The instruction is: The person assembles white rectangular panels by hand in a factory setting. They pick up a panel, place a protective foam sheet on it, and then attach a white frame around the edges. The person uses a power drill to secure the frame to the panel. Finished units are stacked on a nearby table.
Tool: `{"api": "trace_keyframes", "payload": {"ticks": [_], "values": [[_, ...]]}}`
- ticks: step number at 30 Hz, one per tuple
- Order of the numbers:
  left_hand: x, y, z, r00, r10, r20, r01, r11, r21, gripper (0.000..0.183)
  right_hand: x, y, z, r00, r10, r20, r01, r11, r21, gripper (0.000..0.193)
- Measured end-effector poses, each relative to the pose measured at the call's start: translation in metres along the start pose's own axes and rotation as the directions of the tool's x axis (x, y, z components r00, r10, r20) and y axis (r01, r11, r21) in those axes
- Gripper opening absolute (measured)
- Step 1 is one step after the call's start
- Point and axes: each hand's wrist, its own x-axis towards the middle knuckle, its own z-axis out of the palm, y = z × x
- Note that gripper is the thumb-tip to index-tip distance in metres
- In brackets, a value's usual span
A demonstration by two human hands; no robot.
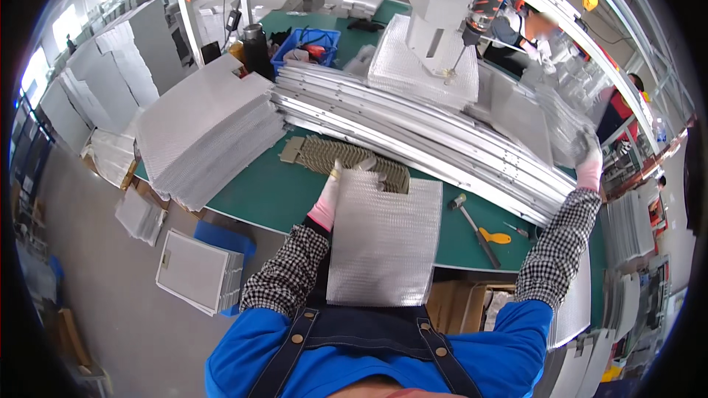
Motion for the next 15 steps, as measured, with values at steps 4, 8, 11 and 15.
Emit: {"api": "trace_keyframes", "payload": {"ticks": [4, 8, 11, 15], "values": [[-0.001, -0.002, 0.001, 0.998, 0.007, 0.068, -0.004, 0.999, -0.047, 0.106, -0.116, -0.010, 0.001, 0.994, -0.037, 0.101, 0.042, 0.998, -0.044, 0.046], [0.002, -0.005, -0.005, 1.000, 0.008, 0.006, -0.008, 0.999, -0.038, 0.107, -0.294, 0.024, 0.050, 0.967, 0.242, -0.082, -0.254, 0.946, -0.203, 0.053], [0.004, -0.003, -0.009, 1.000, 0.023, -0.010, -0.023, 1.000, 0.011, 0.108, -0.394, 0.041, 0.082, 0.865, 0.460, 0.200, -0.440, 0.887, -0.141, 0.065], [0.001, -0.003, -0.007, 0.974, 0.007, -0.225, -0.002, 1.000, 0.021, 0.111, -0.453, 0.061, 0.113, 0.628, 0.693, 0.353, -0.686, 0.708, -0.170, 0.059]]}}
